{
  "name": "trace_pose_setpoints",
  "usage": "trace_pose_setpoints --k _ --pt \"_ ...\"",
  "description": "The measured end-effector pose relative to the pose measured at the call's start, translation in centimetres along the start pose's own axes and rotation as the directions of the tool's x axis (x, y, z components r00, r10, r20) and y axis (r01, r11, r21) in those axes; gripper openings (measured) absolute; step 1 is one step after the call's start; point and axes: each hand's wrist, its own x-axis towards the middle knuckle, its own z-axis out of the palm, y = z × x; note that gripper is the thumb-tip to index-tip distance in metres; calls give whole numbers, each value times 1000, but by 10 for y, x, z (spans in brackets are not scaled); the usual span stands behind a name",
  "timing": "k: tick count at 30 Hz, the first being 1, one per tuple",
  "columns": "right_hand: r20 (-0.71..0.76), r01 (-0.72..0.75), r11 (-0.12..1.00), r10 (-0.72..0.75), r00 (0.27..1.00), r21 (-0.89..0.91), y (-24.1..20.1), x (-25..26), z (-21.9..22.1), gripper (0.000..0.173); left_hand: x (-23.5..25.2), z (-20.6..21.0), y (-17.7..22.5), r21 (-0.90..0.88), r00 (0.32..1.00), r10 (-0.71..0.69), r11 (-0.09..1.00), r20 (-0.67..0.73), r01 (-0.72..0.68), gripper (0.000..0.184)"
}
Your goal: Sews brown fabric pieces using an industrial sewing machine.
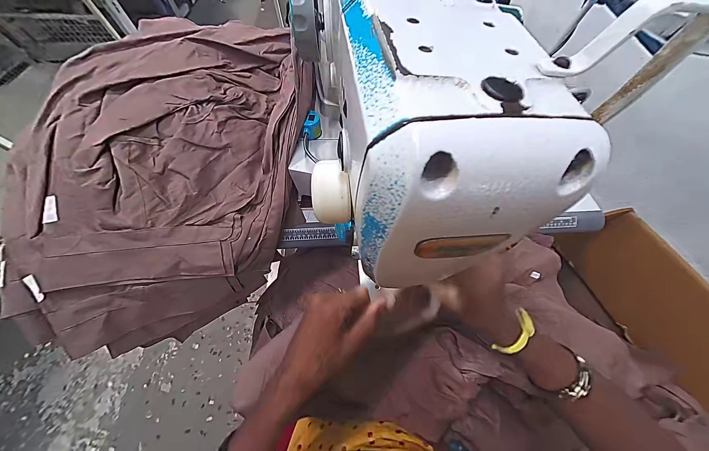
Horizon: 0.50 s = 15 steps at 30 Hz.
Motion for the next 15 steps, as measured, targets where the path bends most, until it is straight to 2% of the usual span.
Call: trace_pose_setpoints --k 2,5,6,7,8,9,10,12,15 --pt "84 209 977 -205 975 -40 -18 2 8 20 -8 -2 4 20 996 66 998 51 -68 40" --pt "174 178 984 -174 969 -9 -24 12 10 18 -11 -5 2 56 995 101 993 11 -102 35" --pt "176 128 988 -143 974 90 -22 10 11 20 -13 -9 4 19 992 129 991 1 -129 35" --pt "234 24 961 -91 968 276 -23 4 8 23 -17 -15 6 -37 989 147 988 -8 -147 33" --pt "335 -104 876 -68 940 470 -23 0 3 26 -18 -22 7 -94 989 143 985 -23 -145 32" --pt "434 -233 773 -59 899 589 -22 -5 -1 29 -20 -32 3 -120 993 109 986 -38 -113 32" --pt "492 -339 712 -11 871 615 -20 -11 -5 29 -21 -44 -7 -107 997 54 992 -55 -59 34" --pt "507 -480 710 200 839 515 -4 -19 -9 29 -21 -67 -38 -23 991 -88 996 -105 86 35" --pt "470 -586 700 389 793 409 31 -27 -12 22 -23 -84 -72 50 955 -261 962 -141 270 33"
